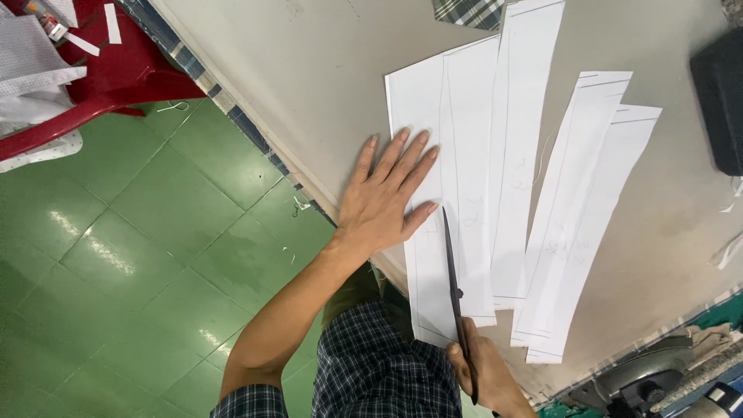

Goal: The person uses scissors to cut long strips of white paper on a table. They repeatedly trim the edges of the paper strips, folding them and cutting along the edges to create narrower pieces.

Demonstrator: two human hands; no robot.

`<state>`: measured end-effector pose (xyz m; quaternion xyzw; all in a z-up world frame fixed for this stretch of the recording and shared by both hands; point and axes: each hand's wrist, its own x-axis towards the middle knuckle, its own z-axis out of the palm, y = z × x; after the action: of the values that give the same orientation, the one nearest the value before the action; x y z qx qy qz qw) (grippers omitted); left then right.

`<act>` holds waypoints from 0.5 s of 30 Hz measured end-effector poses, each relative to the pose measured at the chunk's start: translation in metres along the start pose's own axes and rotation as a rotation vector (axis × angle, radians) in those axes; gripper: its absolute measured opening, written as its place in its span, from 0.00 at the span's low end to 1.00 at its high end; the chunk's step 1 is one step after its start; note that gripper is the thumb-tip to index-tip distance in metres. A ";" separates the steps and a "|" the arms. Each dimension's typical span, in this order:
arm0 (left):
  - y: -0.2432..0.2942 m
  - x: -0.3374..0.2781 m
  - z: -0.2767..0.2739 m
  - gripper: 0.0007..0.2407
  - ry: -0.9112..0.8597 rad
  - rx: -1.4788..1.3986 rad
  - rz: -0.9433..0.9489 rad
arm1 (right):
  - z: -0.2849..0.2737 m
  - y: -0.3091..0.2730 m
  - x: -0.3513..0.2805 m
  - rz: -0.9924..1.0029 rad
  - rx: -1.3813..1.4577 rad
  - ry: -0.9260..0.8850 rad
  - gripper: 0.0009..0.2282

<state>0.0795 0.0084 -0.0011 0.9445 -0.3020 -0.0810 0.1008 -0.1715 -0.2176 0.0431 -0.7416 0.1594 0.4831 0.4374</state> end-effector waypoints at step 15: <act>0.000 0.001 0.000 0.30 -0.015 -0.024 -0.001 | -0.003 -0.043 -0.003 0.276 0.189 -0.019 0.23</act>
<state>0.0802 0.0082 -0.0009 0.9428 -0.3012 -0.0919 0.1098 -0.1429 -0.1962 0.0678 -0.6635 0.3003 0.5284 0.4363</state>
